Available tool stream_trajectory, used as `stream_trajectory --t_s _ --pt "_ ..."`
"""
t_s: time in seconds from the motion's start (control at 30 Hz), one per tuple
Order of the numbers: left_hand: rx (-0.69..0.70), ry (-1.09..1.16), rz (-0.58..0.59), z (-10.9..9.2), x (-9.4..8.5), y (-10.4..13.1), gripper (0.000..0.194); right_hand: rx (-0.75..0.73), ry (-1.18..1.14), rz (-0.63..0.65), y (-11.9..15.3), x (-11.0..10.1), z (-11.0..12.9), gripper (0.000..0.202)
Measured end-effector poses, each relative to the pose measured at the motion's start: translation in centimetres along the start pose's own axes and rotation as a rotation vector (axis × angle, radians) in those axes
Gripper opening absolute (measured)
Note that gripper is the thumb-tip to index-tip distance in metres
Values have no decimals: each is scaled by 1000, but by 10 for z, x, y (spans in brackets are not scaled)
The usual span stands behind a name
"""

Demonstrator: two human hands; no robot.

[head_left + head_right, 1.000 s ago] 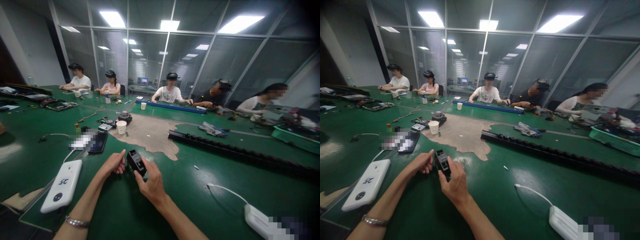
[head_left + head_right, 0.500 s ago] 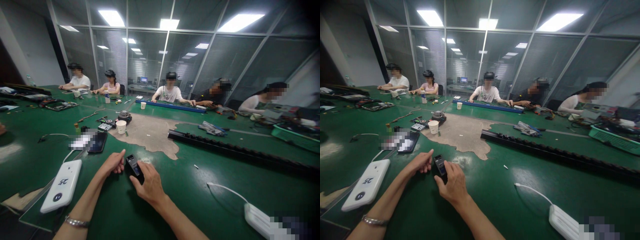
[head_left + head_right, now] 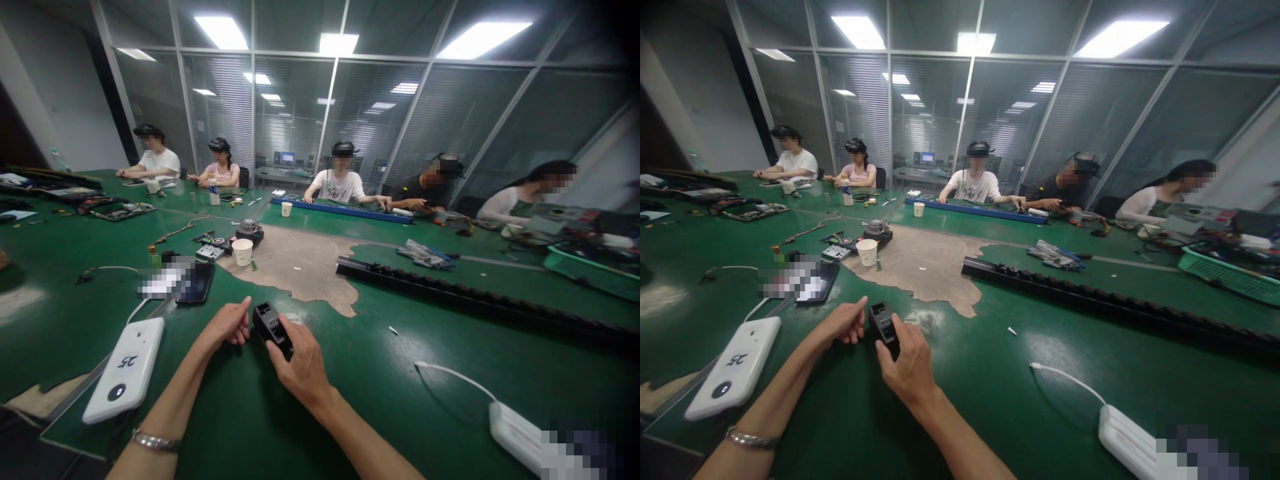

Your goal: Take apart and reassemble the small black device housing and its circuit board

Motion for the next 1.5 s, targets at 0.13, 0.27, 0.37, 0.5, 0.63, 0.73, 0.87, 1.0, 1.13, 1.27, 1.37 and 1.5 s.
stream_trajectory --t_s 0.13,0.27,0.37,0.5,0.63,0.73,0.87,1.0,1.13,1.27,1.37,1.5 --pt "1 5 16 -3 0 2 73 73 -107 -65 -7 -7 -1 48" --pt "1 4 7 -1 0 1 73 157 -196 -125 -12 -11 -10 49" --pt "-1 8 5 2 -1 -2 71 201 -171 -185 -14 -9 -25 49" --pt "-8 6 -1 5 -1 -5 72 210 -27 -196 -13 -5 -48 48" --pt "-18 4 2 4 -1 -4 74 188 113 -160 -11 -2 -69 50" --pt "-24 4 -3 3 0 -2 73 168 168 -136 -10 0 -77 51" --pt "-26 -3 -9 1 0 0 73 160 177 -221 -11 -1 -70 57" --pt "-34 -11 -24 0 0 1 73 127 151 -280 -13 -6 -56 58" --pt "-45 -28 -34 -1 2 1 71 122 162 -270 -11 -4 -58 61" --pt "-18 -53 -17 1 2 0 64 178 188 -221 -7 2 -69 63" --pt "4 -79 -4 3 2 -1 56 213 166 -165 -7 2 -70 54" --pt "41 -91 -3 4 2 0 40 213 49 -194 -11 -6 -54 42"
Point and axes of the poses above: each hand's wrist, its own y-axis away from the middle knuckle, its own x-axis out of the palm, z = x × y, the point moved 1 cm from there along -y, towards the middle knuckle, and after that the axes turned 2 degrees about z, right-handed, at the moved point
